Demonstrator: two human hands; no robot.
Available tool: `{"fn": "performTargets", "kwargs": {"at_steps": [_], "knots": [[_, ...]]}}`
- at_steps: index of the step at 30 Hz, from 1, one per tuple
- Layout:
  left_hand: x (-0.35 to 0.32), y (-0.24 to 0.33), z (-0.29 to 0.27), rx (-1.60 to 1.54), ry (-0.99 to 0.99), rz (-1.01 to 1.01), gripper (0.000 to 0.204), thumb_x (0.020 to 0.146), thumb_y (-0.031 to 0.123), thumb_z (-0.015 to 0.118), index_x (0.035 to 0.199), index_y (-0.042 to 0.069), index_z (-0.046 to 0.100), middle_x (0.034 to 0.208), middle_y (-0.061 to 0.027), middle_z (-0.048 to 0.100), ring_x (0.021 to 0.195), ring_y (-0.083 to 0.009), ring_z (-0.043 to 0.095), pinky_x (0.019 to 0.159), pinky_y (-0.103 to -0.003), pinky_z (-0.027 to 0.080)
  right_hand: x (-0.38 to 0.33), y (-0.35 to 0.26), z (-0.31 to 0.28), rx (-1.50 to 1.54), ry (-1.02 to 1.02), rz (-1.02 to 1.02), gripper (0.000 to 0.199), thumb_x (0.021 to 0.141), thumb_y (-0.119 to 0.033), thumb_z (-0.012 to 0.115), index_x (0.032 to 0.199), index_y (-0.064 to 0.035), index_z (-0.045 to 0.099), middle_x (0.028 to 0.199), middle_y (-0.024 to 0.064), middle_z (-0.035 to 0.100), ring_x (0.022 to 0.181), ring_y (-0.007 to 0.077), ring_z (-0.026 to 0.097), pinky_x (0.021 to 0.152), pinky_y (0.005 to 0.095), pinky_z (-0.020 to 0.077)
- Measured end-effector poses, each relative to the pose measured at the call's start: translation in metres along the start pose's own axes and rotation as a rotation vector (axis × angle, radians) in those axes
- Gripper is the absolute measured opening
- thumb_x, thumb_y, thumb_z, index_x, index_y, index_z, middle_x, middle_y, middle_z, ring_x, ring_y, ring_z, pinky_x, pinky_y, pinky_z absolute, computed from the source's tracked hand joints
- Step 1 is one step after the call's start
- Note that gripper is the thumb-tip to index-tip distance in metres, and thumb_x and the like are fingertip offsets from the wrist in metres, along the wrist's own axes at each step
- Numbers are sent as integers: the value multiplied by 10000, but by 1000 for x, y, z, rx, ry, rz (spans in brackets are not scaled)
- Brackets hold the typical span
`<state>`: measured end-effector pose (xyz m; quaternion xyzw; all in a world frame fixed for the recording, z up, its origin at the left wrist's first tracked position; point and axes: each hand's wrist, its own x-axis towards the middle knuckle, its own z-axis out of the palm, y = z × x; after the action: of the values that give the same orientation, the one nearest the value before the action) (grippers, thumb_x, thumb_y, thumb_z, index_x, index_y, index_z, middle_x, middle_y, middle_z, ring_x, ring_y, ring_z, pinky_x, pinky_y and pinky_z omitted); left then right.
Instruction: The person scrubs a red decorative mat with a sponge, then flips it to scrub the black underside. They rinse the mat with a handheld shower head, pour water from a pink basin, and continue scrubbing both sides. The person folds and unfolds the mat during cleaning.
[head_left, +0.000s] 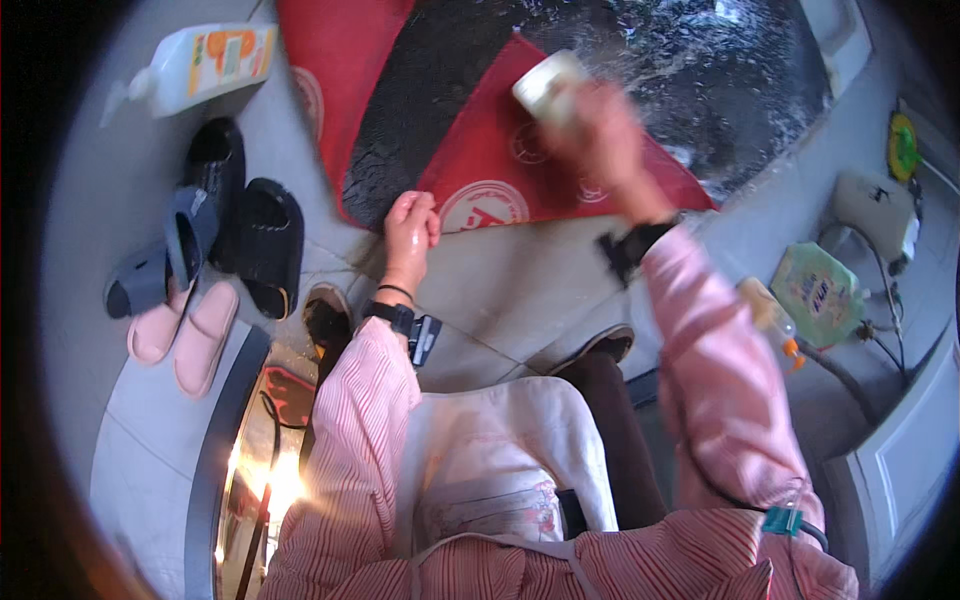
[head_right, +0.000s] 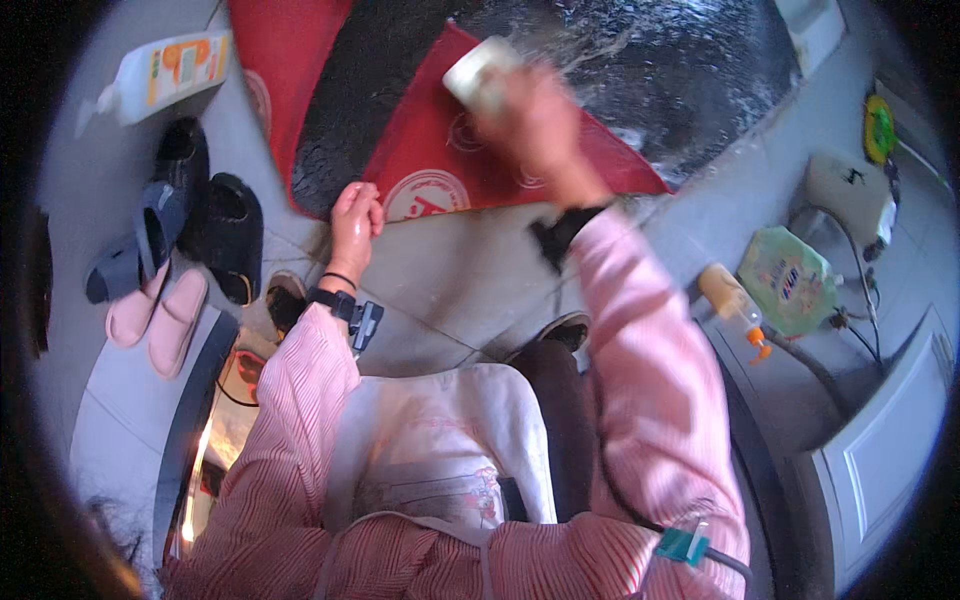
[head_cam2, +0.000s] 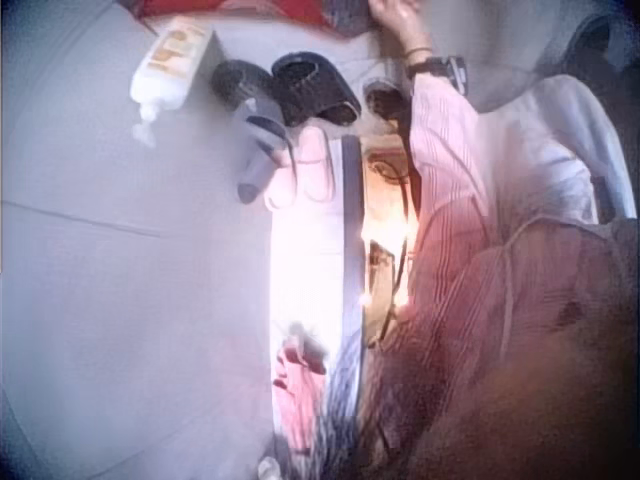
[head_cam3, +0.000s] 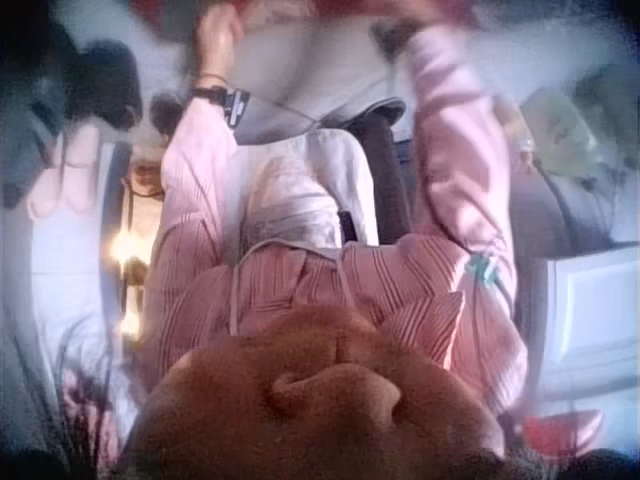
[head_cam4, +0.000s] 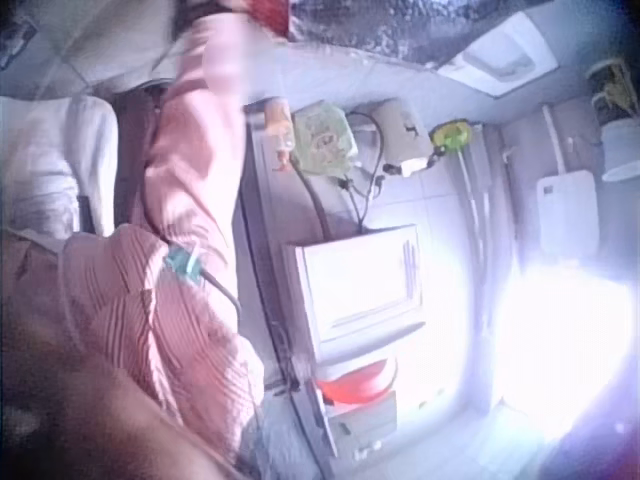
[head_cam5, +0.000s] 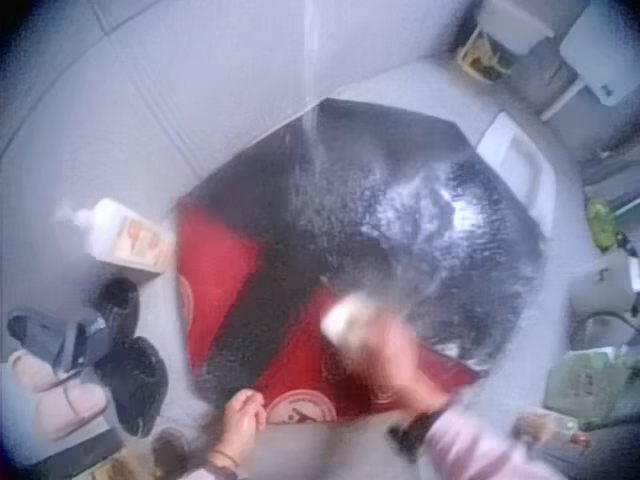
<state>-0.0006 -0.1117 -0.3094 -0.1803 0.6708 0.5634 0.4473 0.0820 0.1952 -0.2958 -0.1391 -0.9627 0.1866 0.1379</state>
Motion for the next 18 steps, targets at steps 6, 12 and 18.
{"fn": "performTargets", "kwargs": {"at_steps": [6, 12, 18], "knots": [[0, 0, -2, 47, -6, 56, 200, 1038, 237, 574, 901, 93, 567, 571, 30, 479, 460, -70, 419, 425, -235, 307, -100, -39, -4, 149, -266, -61, 519, 696, -298, 824, 1197, -240, 699, 926, 91, 606, 877, 288, 618, 736, 435, 513], [0, -1, 5, 75, -6, 57, 208, 1046, 260, 580, 918, 97, 561, 579, 35, 457, 468, -64, 403, 421, -232, 303, -145, 160, -123, -420, -141, 559, 477, 724, -273, 829, 1166, -175, 678, 977, 98, 632, 826, 317, 621, 735, 438, 528], [1, -4, 1, 144, 39, 45, 227, 1053, 278, 575, 903, 112, 539, 573, 33, 464, 460, -73, 411, 418, -232, 305, -113, -36, -46, 163, -179, 54, 482, 700, -371, 833, 1143, -248, 688, 922, 46, 624, 892, 273, 611, 773, 442, 500]]}}
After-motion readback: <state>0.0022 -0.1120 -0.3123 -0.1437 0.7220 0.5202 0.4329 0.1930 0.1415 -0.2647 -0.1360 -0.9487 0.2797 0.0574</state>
